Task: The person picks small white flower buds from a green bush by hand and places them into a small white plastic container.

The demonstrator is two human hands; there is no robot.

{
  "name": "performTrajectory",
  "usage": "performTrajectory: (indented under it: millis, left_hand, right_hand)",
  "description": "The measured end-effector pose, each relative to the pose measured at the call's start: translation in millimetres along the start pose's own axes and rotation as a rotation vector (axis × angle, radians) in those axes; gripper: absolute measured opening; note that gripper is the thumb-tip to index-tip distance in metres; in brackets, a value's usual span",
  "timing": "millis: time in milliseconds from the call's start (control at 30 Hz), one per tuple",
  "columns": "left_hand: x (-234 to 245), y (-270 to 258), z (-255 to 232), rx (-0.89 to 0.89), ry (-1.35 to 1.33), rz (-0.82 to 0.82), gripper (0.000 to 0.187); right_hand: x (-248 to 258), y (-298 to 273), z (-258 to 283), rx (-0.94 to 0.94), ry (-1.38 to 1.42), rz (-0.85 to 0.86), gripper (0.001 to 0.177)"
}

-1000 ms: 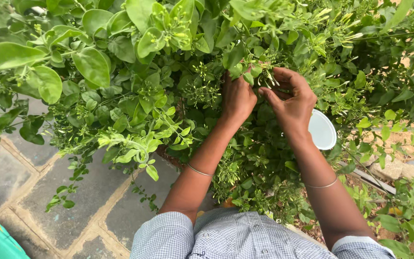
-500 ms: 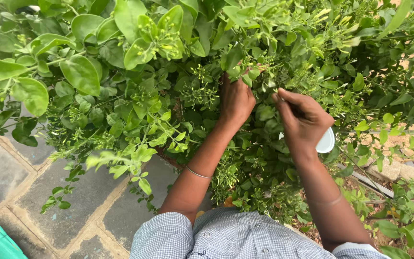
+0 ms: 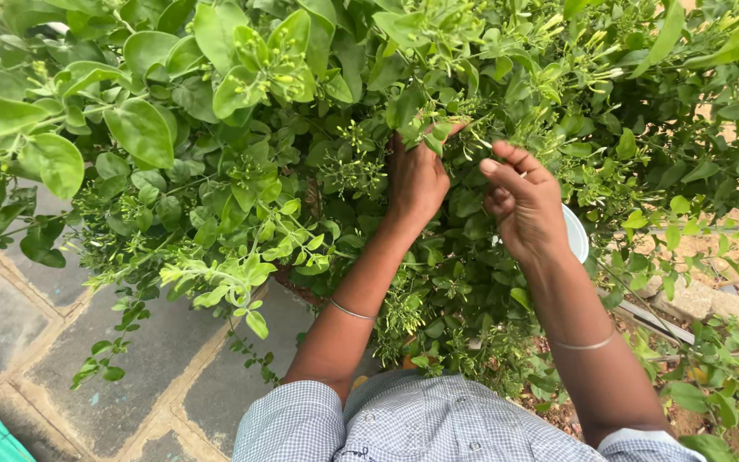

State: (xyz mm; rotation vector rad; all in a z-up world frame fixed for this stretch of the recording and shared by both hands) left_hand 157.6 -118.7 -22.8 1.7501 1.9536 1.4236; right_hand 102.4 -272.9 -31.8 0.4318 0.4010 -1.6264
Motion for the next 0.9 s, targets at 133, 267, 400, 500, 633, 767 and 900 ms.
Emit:
performTrajectory:
  millis: [133, 267, 400, 500, 633, 767, 900]
  left_hand:
    - [2.8, 1.2, -3.1, 0.019, -0.032, -0.005, 0.055]
    - [3.6, 1.6, -6.0, 0.005, -0.017, 0.002, 0.057]
    - [1.7, 3.4, -2.0, 0.050, -0.053, 0.032, 0.056]
    - [-0.9, 3.0, 0.2, 0.061, -0.048, 0.050, 0.055]
    - [-3.9, 3.2, -0.4, 0.054, -0.047, 0.066, 0.054]
    - [-4.2, 3.6, -2.1, 0.035, -0.048, 0.078, 0.054]
    - [-3.2, 3.9, -2.9, 0.044, -0.048, 0.081, 0.056]
  right_hand:
    - [-6.8, 10.7, 5.8, 0.181, -0.186, -0.037, 0.039]
    - [-9.8, 14.3, 5.7, 0.251, -0.164, -0.036, 0.024]
    - [-0.5, -1.9, 4.7, 0.253, -0.093, -0.076, 0.020]
    - [0.8, -7.2, 7.1, 0.263, -0.073, -0.071, 0.022]
    - [-7.9, -6.8, 17.2, 0.384, -0.306, -0.069, 0.045]
    - [-10.3, 0.4, 14.8, 0.427, -0.349, -0.078, 0.050]
    - [-3.1, 9.7, 6.6, 0.371, -0.324, -0.114, 0.029]
Point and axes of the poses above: each hand's wrist, its own y-axis towards the middle knuckle, its own x-axis out of the back of the hand, z = x × y, the point moved 6 cm from there along y, towards the middle knuckle, and after that the axes turned 4 degrees about z, right-handed, at the moved point
